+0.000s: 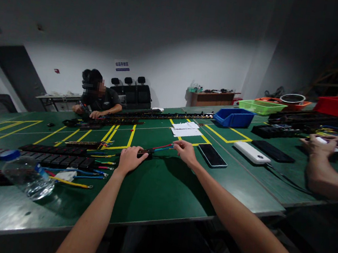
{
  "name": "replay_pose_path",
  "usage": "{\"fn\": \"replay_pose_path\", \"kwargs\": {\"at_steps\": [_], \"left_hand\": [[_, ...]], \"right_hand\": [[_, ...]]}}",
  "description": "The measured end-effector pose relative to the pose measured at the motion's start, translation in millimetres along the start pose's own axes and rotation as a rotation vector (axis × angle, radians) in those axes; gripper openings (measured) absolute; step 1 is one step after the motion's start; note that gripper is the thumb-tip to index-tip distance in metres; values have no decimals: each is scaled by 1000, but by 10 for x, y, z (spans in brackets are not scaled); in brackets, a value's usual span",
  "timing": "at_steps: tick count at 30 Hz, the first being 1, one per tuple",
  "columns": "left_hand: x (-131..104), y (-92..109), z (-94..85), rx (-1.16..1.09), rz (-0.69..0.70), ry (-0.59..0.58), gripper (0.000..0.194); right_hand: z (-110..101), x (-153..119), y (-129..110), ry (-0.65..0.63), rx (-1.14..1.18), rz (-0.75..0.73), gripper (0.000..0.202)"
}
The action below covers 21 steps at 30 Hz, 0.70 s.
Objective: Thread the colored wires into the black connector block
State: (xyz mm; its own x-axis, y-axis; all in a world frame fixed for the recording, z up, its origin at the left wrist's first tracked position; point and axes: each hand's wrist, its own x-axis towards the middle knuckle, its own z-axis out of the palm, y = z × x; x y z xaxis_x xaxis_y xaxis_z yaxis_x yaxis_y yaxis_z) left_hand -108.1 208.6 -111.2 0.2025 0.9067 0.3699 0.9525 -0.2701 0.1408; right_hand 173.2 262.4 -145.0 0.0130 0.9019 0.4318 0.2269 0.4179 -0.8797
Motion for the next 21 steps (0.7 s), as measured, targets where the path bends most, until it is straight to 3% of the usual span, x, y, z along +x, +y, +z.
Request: {"fn": "replay_pose_path", "kwargs": {"at_steps": [9, 13, 21], "left_hand": [[-1, -23, 21, -15, 10, 10, 54], [-1, -21, 17, -17, 2, 4, 54], [-1, -24, 17, -4, 10, 12, 54]], "right_hand": [[11, 18, 91, -80, -186, 154, 36], [19, 1, 93, -124, -250, 171, 29], [-12, -34, 15, -63, -183, 166, 20]]}}
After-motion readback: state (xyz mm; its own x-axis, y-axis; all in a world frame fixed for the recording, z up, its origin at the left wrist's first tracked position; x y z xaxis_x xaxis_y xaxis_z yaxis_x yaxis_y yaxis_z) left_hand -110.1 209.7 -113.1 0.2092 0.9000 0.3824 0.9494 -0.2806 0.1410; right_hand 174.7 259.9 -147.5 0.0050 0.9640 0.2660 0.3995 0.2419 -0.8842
